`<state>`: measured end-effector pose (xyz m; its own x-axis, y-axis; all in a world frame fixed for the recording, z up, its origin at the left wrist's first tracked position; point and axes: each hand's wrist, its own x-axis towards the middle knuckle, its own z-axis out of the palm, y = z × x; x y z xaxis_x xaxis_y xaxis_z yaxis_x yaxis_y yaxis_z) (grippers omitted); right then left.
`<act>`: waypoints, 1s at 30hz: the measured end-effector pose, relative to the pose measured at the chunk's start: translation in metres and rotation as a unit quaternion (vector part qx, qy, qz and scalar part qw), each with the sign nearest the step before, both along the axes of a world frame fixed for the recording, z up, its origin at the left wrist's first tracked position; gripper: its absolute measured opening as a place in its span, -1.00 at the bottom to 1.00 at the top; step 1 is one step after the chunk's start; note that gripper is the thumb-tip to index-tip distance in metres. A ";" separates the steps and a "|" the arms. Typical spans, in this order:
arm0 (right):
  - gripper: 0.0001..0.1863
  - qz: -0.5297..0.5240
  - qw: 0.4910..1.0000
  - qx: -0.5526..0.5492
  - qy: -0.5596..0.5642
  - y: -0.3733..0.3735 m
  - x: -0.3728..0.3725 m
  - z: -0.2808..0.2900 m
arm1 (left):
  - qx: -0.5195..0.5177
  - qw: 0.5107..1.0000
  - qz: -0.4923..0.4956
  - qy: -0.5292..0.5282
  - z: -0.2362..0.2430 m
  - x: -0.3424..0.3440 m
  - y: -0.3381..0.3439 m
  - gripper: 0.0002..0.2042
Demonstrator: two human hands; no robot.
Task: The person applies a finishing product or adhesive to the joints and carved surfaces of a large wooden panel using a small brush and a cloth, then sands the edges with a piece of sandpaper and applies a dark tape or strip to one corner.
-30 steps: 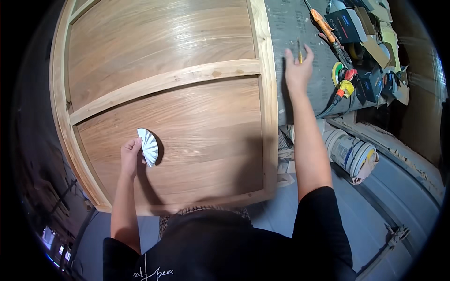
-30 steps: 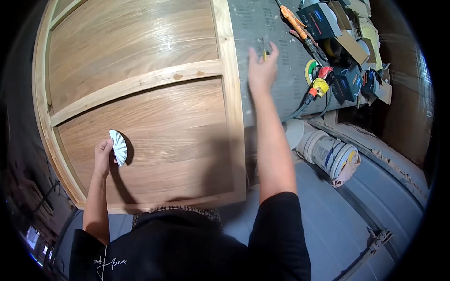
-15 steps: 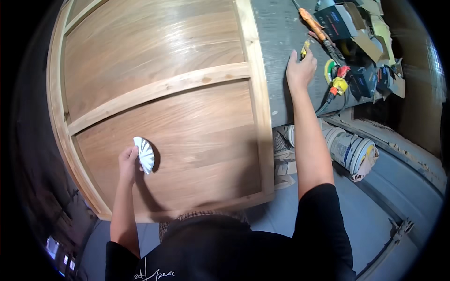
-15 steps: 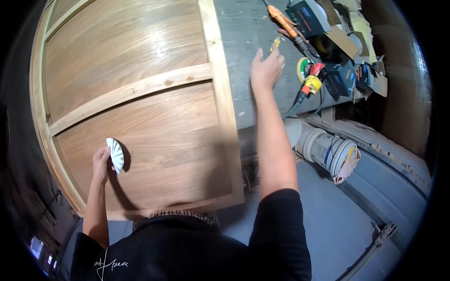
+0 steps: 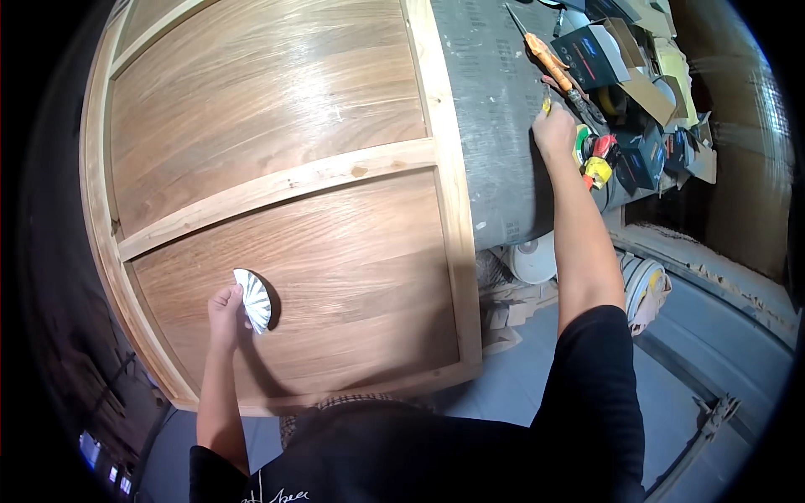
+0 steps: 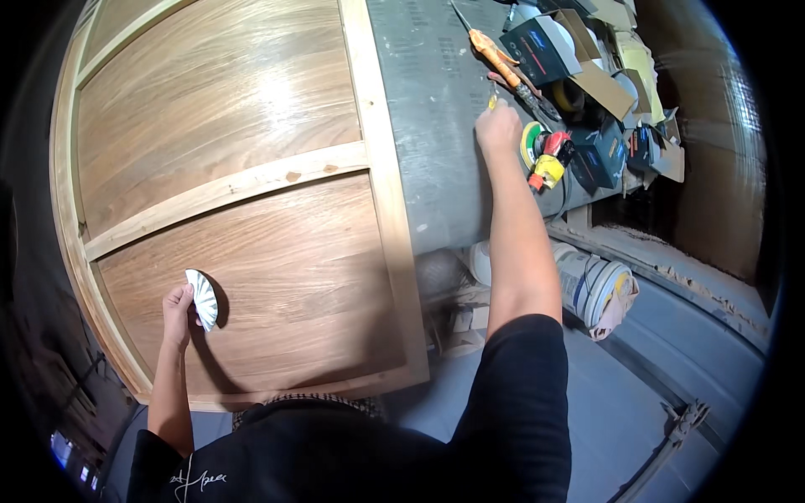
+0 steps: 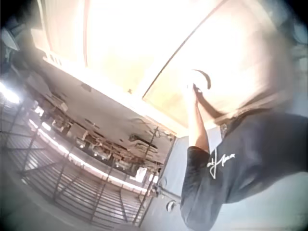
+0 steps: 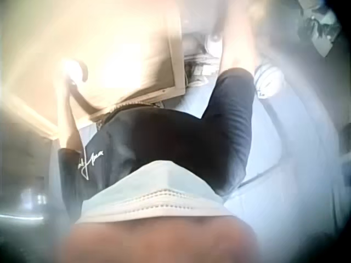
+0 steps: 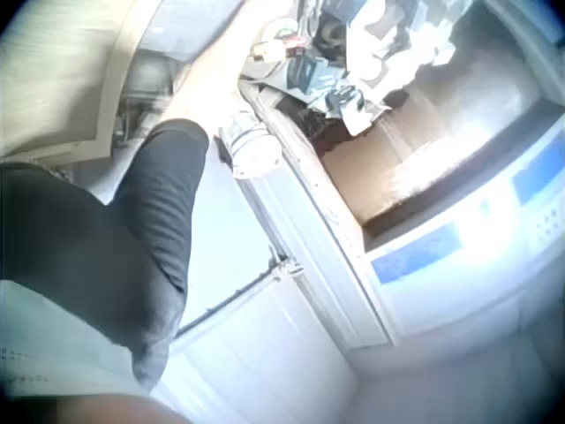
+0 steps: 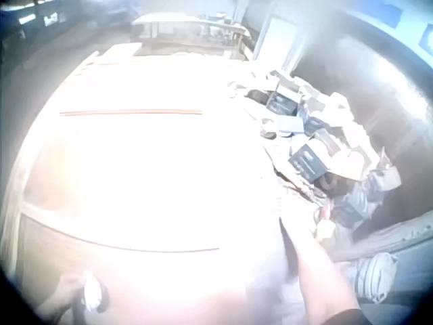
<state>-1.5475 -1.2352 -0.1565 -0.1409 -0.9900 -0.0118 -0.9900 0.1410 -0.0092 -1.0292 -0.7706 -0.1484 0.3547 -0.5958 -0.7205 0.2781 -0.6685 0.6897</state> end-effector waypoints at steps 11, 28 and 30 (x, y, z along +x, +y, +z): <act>-0.66 0.112 0.929 -0.062 -0.346 0.100 0.080 0.057 | 0.007 1.000 -0.012 -0.013 -0.003 0.003 0.001 -0.74; -0.68 0.194 0.937 -0.053 -0.284 0.117 0.141 0.040 | 0.010 1.000 -0.017 -0.001 -0.001 0.004 0.000 -0.72; -0.69 0.230 0.958 -0.034 -0.171 0.121 0.141 0.044 | 0.010 1.000 -0.018 -0.006 -0.001 0.002 0.000 -0.72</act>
<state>-1.4061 -1.1142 -0.1127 0.3100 -0.9467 0.0878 -0.8848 -0.3210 -0.3377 -1.0269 -0.7702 -0.1495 0.3425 -0.5943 -0.7276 0.2448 -0.6913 0.6799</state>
